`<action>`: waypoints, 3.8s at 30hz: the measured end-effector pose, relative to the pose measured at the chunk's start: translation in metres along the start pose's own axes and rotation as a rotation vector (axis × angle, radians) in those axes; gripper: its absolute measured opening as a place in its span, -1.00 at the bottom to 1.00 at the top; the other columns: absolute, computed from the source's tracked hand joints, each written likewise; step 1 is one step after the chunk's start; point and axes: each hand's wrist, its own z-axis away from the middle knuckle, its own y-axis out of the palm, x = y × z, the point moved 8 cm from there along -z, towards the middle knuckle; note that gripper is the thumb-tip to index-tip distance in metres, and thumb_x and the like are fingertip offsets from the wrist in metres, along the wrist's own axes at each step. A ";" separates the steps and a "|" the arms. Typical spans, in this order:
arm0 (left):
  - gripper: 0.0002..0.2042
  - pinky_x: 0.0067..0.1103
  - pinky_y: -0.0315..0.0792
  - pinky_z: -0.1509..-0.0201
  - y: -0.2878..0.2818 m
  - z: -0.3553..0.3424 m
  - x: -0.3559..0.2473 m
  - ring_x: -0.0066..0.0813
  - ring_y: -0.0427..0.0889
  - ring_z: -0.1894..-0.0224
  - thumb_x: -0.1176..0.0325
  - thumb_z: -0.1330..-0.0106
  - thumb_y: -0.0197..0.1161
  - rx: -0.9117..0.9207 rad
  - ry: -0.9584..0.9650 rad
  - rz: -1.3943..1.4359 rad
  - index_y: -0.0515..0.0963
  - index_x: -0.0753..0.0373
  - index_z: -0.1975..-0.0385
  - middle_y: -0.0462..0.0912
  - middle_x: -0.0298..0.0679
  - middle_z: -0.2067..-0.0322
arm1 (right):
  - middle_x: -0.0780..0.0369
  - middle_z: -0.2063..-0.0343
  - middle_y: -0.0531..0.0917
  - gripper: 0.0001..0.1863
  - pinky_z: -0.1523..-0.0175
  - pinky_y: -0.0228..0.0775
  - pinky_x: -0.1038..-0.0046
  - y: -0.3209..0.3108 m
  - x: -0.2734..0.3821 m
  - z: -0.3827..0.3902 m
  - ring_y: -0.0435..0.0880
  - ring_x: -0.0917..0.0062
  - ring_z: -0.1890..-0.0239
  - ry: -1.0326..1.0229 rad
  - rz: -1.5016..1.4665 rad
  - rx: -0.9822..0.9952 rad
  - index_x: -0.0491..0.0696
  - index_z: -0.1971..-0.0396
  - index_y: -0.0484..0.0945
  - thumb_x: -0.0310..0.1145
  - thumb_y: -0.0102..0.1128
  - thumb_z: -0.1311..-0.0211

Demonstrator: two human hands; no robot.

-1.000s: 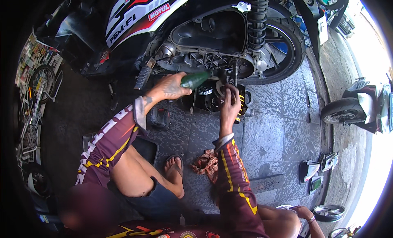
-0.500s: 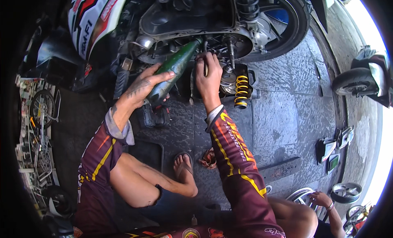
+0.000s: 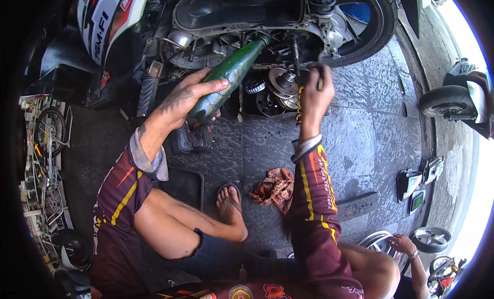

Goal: The person pours liquid from a bottle onto internal motorcycle components and wipes them with a cloth while sitting on the ground.

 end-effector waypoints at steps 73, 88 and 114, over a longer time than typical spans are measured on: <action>-0.60 -0.50 0.59 0.51 -0.005 0.011 0.001 -0.37 0.65 0.54 0.13 -0.36 0.19 0.025 -0.066 0.161 0.41 0.31 0.00 0.60 -0.13 0.33 | 0.13 0.50 0.60 -0.89 0.22 0.42 0.46 0.121 0.012 0.077 0.60 0.47 0.42 0.081 -0.351 0.084 -0.18 0.31 0.53 -0.46 0.07 -0.30; -0.60 -0.42 0.59 0.40 -0.049 0.061 0.029 -0.28 0.64 0.46 0.11 -0.49 -0.02 -0.141 -0.067 0.345 0.39 0.35 -0.06 0.60 -0.06 0.23 | 0.23 0.43 0.60 -0.87 0.22 0.39 0.54 0.130 0.037 0.112 0.55 0.61 0.38 0.164 -0.574 0.034 -0.19 0.33 0.52 -0.51 -0.03 -0.33; -0.60 -0.41 0.61 0.40 -0.054 0.052 0.037 -0.24 0.67 0.45 0.09 -0.48 0.00 -0.260 -0.047 0.390 0.39 0.34 -0.03 0.60 -0.03 0.22 | 0.12 0.47 0.67 -0.86 0.16 0.45 0.51 0.201 0.022 0.085 0.68 0.43 0.38 0.124 -0.559 0.247 -0.21 0.35 0.54 -0.47 0.03 -0.24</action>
